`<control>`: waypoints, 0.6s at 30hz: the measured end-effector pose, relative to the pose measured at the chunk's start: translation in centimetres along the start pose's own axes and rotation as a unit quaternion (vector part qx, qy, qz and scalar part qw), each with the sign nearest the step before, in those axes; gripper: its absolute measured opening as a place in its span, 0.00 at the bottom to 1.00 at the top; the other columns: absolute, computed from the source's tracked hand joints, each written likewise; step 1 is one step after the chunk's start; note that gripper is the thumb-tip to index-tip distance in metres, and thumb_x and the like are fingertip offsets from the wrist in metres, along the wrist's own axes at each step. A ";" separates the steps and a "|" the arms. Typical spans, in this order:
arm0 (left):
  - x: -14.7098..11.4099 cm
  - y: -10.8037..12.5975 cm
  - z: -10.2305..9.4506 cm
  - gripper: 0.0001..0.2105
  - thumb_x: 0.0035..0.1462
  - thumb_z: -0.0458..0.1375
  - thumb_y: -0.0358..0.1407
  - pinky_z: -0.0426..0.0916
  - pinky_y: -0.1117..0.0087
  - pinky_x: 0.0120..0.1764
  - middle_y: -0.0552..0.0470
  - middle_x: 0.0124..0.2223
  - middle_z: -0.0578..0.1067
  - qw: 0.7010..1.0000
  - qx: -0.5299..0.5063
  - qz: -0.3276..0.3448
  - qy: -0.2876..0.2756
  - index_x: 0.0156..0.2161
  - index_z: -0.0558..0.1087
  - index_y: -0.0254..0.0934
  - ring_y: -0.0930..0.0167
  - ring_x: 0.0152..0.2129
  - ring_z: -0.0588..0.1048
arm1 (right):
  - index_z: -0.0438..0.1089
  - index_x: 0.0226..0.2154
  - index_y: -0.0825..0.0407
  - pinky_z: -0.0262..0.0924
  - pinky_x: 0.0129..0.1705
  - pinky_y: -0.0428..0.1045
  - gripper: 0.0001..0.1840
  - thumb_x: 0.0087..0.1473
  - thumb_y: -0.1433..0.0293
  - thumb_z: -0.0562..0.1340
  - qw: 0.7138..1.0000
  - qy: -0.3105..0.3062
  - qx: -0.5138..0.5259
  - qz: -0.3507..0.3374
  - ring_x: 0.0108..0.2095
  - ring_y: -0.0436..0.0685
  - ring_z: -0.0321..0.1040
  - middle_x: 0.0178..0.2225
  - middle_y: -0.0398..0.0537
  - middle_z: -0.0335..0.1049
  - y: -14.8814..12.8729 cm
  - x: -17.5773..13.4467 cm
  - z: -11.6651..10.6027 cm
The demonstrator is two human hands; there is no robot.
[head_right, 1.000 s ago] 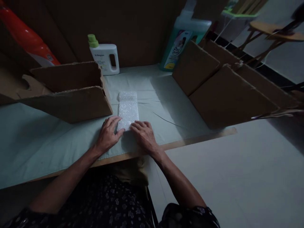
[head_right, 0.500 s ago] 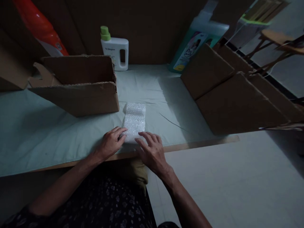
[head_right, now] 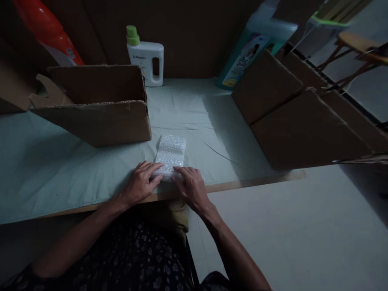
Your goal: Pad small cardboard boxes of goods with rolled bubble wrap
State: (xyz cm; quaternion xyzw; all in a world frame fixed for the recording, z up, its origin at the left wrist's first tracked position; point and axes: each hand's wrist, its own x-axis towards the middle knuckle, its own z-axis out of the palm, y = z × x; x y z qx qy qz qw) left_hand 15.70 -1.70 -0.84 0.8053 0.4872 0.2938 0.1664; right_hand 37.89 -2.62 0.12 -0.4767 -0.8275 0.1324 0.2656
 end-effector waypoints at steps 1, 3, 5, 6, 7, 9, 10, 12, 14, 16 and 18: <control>0.6 -0.1 0.3 0.14 0.64 0.59 0.33 0.72 0.58 0.49 0.44 0.46 0.81 1.000 0.015 -0.011 0.001 0.54 0.75 0.35 0.62 0.43 0.77 | 0.73 0.52 0.52 0.64 0.47 0.57 0.14 0.66 0.66 0.61 0.999 0.025 -0.032 -0.011 0.47 0.63 0.73 0.49 0.56 0.78 0.0 -0.1 0.1; 1.7 -0.4 0.8 0.12 0.64 0.59 0.33 0.72 0.58 0.49 0.43 0.46 0.81 0.998 0.044 -0.034 0.005 0.52 0.76 0.35 0.61 0.43 0.77 | 0.72 0.53 0.51 0.62 0.52 0.59 0.16 0.65 0.65 0.63 0.994 0.041 -0.094 -0.034 0.55 0.66 0.69 0.58 0.59 0.73 -0.1 -0.1 0.4; 2.5 -0.7 1.2 0.11 0.64 0.60 0.34 0.72 0.57 0.50 0.42 0.45 0.80 0.997 0.060 -0.048 0.018 0.49 0.77 0.34 0.60 0.44 0.76 | 0.71 0.55 0.51 0.60 0.54 0.60 0.18 0.63 0.67 0.64 0.991 0.020 -0.127 -0.049 0.57 0.66 0.67 0.59 0.58 0.72 0.0 0.1 0.7; 2.6 -0.7 1.3 0.11 0.64 0.59 0.34 0.72 0.57 0.50 0.42 0.45 0.79 0.996 0.062 -0.048 0.032 0.49 0.77 0.34 0.59 0.44 0.76 | 0.71 0.55 0.51 0.59 0.54 0.60 0.18 0.63 0.68 0.64 0.990 0.010 -0.132 -0.051 0.56 0.66 0.68 0.58 0.58 0.73 0.0 0.4 0.8; 2.5 -0.7 1.2 0.11 0.64 0.59 0.35 0.72 0.56 0.51 0.41 0.46 0.79 0.996 0.058 -0.041 0.049 0.49 0.77 0.33 0.59 0.45 0.76 | 0.72 0.55 0.51 0.59 0.54 0.59 0.17 0.64 0.69 0.63 0.990 0.005 -0.130 -0.049 0.55 0.65 0.69 0.56 0.57 0.75 0.1 0.7 0.9; 1.8 -0.6 0.9 0.13 0.64 0.60 0.36 0.70 0.55 0.54 0.39 0.50 0.78 0.996 0.037 -0.008 0.081 0.50 0.76 0.32 0.58 0.48 0.75 | 0.73 0.53 0.52 0.60 0.51 0.58 0.14 0.65 0.69 0.62 0.994 0.003 -0.104 -0.038 0.51 0.63 0.72 0.50 0.55 0.79 0.2 1.3 0.8; 1.2 -0.5 0.6 0.14 0.64 0.60 0.37 0.70 0.55 0.55 0.39 0.52 0.77 0.996 0.023 0.013 0.087 0.52 0.75 0.32 0.58 0.50 0.74 | 0.74 0.52 0.52 0.61 0.50 0.57 0.14 0.66 0.68 0.62 0.996 -0.002 -0.081 -0.030 0.47 0.62 0.73 0.46 0.54 0.80 0.2 1.6 0.6; 0.2 -0.4 0.0 0.16 0.64 0.58 0.36 0.69 0.56 0.56 0.40 0.53 0.77 0.997 -0.007 0.040 0.071 0.55 0.74 0.33 0.60 0.51 0.74 | 0.73 0.53 0.51 0.62 0.47 0.55 0.14 0.66 0.66 0.62 0.999 -0.033 -0.024 -0.010 0.40 0.59 0.74 0.42 0.51 0.81 0.1 2.0 0.1; -0.5 -0.4 -0.4 0.16 0.65 0.56 0.33 0.71 0.58 0.53 0.43 0.50 0.79 0.999 -0.028 0.030 0.035 0.56 0.73 0.35 0.62 0.48 0.76 | 0.73 0.53 0.50 0.63 0.45 0.54 0.15 0.67 0.65 0.61 0.997 -0.076 0.022 0.003 0.38 0.57 0.74 0.39 0.48 0.81 -0.2 2.1 -0.5; -0.3 -0.5 -0.4 0.16 0.64 0.56 0.33 0.72 0.58 0.50 0.44 0.47 0.80 1.000 -0.023 0.001 0.013 0.56 0.73 0.35 0.62 0.45 0.76 | 0.74 0.52 0.51 0.62 0.45 0.54 0.14 0.68 0.65 0.60 0.997 -0.081 0.015 0.010 0.40 0.58 0.74 0.42 0.50 0.81 -0.6 1.8 -0.7; 0.5 -0.7 0.0 0.15 0.64 0.58 0.34 0.72 0.57 0.50 0.42 0.48 0.80 1.000 0.003 -0.028 0.009 0.55 0.74 0.34 0.61 0.45 0.76 | 0.74 0.52 0.51 0.61 0.46 0.55 0.14 0.68 0.66 0.59 0.998 -0.038 -0.041 0.009 0.44 0.61 0.73 0.47 0.54 0.79 -1.0 1.4 -0.5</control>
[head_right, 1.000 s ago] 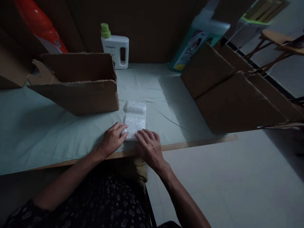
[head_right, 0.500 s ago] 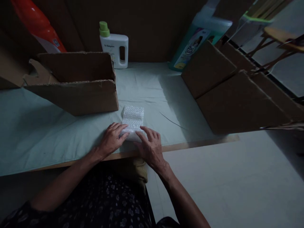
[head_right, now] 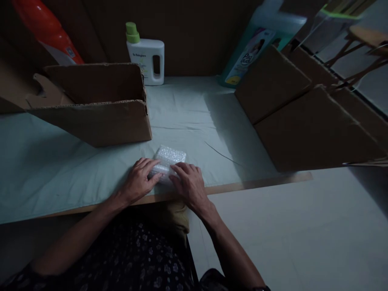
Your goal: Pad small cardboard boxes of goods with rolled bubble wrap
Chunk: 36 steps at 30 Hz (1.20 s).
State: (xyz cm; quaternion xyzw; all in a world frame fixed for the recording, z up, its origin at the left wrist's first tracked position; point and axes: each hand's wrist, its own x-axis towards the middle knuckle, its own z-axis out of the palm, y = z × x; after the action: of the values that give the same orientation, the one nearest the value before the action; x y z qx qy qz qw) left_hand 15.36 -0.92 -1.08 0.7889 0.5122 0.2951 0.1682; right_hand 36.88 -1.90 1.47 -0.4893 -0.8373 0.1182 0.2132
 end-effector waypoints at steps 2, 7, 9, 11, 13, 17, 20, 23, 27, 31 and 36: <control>1.1 -0.1 0.5 0.15 0.63 0.60 0.35 0.71 0.55 0.52 0.41 0.48 0.79 0.999 0.022 -0.026 0.005 0.53 0.74 0.34 0.59 0.46 0.76 | 0.74 0.53 0.51 0.60 0.48 0.57 0.16 0.66 0.64 0.62 0.997 0.038 -0.062 -0.010 0.48 0.63 0.71 0.52 0.57 0.76 -0.4 -0.4 0.5; 1.6 0.8 1.0 0.20 0.60 0.62 0.38 0.69 0.55 0.56 0.40 0.53 0.76 0.987 -0.087 -0.090 0.096 0.56 0.72 0.36 0.59 0.51 0.74 | 0.74 0.52 0.51 0.60 0.48 0.57 0.15 0.64 0.66 0.63 0.994 0.044 -0.095 -0.025 0.48 0.63 0.72 0.50 0.56 0.78 0.2 -0.2 2.0; 0.6 1.4 0.7 0.24 0.59 0.62 0.40 0.70 0.57 0.55 0.40 0.56 0.74 0.955 -0.212 -0.155 0.135 0.59 0.69 0.36 0.61 0.51 0.74 | 0.75 0.48 0.51 0.62 0.45 0.56 0.12 0.66 0.67 0.60 0.996 0.077 -0.048 0.019 0.44 0.62 0.73 0.45 0.54 0.80 0.8 0.1 2.4; -0.6 2.1 0.2 0.27 0.57 0.64 0.42 0.71 0.59 0.54 0.40 0.56 0.73 0.890 -0.361 -0.246 0.131 0.59 0.68 0.37 0.62 0.50 0.75 | 0.76 0.46 0.51 0.64 0.45 0.55 0.12 0.66 0.64 0.60 0.991 0.110 0.031 0.068 0.42 0.62 0.74 0.43 0.54 0.80 1.0 0.3 2.5; -1.3 2.7 -0.4 0.26 0.53 0.67 0.42 0.70 0.60 0.54 0.42 0.53 0.76 0.802 -0.499 -0.316 0.089 0.55 0.71 0.36 0.62 0.49 0.76 | 0.77 0.45 0.51 0.66 0.44 0.54 0.14 0.63 0.60 0.62 0.979 0.105 0.137 0.110 0.42 0.62 0.75 0.42 0.53 0.80 0.3 0.4 2.3; -1.5 3.3 -1.1 0.20 0.44 0.73 0.41 0.70 0.59 0.52 0.46 0.39 0.80 0.654 -0.672 -0.348 0.006 0.40 0.77 0.33 0.61 0.43 0.78 | 0.77 0.44 0.52 0.64 0.34 0.49 0.21 0.61 0.52 0.63 0.909 -0.016 0.379 0.172 0.33 0.56 0.71 0.34 0.46 0.76 -2.0 0.2 1.7; -1.3 3.6 -1.3 0.20 0.40 0.75 0.40 0.69 0.59 0.51 0.47 0.37 0.81 0.602 -0.713 -0.360 -0.002 0.38 0.78 0.33 0.61 0.40 0.78 | 0.75 0.35 0.54 0.57 0.28 0.46 0.24 0.62 0.49 0.61 0.879 -0.089 0.429 0.190 0.28 0.52 0.64 0.27 0.43 0.69 -3.0 0.4 1.0; -1.3 4.0 -1.4 0.22 0.40 0.76 0.40 0.69 0.59 0.53 0.48 0.38 0.82 0.591 -0.718 -0.367 0.027 0.41 0.79 0.34 0.61 0.42 0.79 | 0.70 0.27 0.53 0.55 0.28 0.47 0.25 0.59 0.48 0.63 0.922 -0.074 0.322 0.204 0.26 0.51 0.59 0.24 0.42 0.64 -2.8 0.6 0.5; -1.2 4.3 -1.6 0.22 0.43 0.75 0.42 0.69 0.58 0.54 0.48 0.39 0.82 0.593 -0.720 -0.353 0.065 0.43 0.79 0.35 0.60 0.44 0.79 | 0.72 0.45 0.51 0.68 0.43 0.53 0.26 0.56 0.48 0.65 0.954 0.042 0.248 0.161 0.39 0.59 0.70 0.41 0.51 0.76 -2.4 0.2 1.0; -1.1 4.0 -1.8 0.21 0.42 0.74 0.42 0.70 0.59 0.51 0.49 0.37 0.82 0.590 -0.721 -0.353 0.085 0.41 0.79 0.35 0.62 0.40 0.79 | 0.66 0.59 0.50 0.71 0.51 0.56 0.32 0.59 0.50 0.64 0.950 0.047 0.278 0.134 0.50 0.63 0.74 0.54 0.57 0.74 -3.1 -0.5 2.9; -1.1 2.9 -2.2 0.22 0.40 0.73 0.38 0.71 0.60 0.50 0.47 0.41 0.82 0.582 -0.737 -0.333 0.087 0.44 0.78 0.36 0.62 0.41 0.79 | 0.71 0.56 0.47 0.76 0.41 0.51 0.21 0.65 0.57 0.59 0.930 0.022 0.337 0.146 0.40 0.59 0.78 0.46 0.51 0.80 -4.3 0.1 3.8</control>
State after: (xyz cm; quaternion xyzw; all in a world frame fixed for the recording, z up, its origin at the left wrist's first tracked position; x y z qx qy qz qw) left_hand 15.71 -3.25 1.94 0.1395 0.3581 0.5618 0.7326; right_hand 31.72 -3.89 -0.08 -0.5076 -0.6627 0.4130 0.3642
